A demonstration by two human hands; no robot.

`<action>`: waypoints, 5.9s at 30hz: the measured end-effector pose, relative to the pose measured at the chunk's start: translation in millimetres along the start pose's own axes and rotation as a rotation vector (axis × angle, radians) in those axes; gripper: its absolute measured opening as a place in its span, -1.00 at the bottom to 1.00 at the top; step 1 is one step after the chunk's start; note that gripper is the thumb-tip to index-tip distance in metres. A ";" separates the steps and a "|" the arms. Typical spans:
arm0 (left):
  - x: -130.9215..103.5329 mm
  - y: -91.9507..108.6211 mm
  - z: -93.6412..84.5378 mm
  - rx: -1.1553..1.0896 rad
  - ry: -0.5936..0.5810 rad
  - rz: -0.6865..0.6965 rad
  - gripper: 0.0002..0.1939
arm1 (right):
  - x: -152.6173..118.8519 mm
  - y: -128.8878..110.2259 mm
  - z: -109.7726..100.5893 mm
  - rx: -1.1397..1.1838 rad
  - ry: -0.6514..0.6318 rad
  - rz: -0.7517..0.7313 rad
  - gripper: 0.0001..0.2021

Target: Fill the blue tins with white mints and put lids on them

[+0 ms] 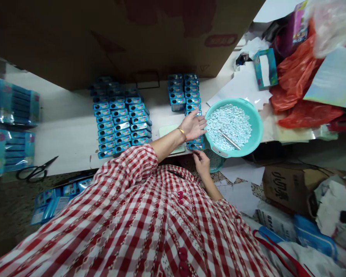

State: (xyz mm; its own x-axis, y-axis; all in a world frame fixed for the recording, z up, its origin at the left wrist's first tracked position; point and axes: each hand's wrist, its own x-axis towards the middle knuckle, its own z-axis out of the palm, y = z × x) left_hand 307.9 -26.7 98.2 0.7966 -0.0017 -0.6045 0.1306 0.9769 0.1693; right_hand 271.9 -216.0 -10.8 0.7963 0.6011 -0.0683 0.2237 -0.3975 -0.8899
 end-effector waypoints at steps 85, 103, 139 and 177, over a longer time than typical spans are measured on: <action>-145.3 -44.7 -211.6 -0.444 0.602 0.366 -0.75 | 95.2 -48.8 25.7 -0.122 -0.031 -0.390 -0.67; -155.3 -35.5 -231.3 -0.603 0.652 0.430 -0.77 | 172.2 -111.9 97.1 -0.868 -0.518 -0.773 -0.58; -160.9 -22.8 -215.4 -0.541 0.601 0.451 -0.76 | 257.1 -66.5 106.0 -1.239 -0.249 -0.626 -0.73; -147.1 -67.9 -197.1 -0.464 0.464 0.233 -0.55 | 0.5 -99.7 115.2 -0.687 -1.161 -0.921 -0.78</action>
State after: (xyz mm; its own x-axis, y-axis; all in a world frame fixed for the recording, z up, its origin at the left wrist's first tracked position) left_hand 65.4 -50.6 22.2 0.4249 0.2096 -0.8806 -0.3608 0.9314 0.0476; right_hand 185.3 -96.3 25.9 -0.4954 0.8395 -0.2234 0.8036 0.3451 -0.4850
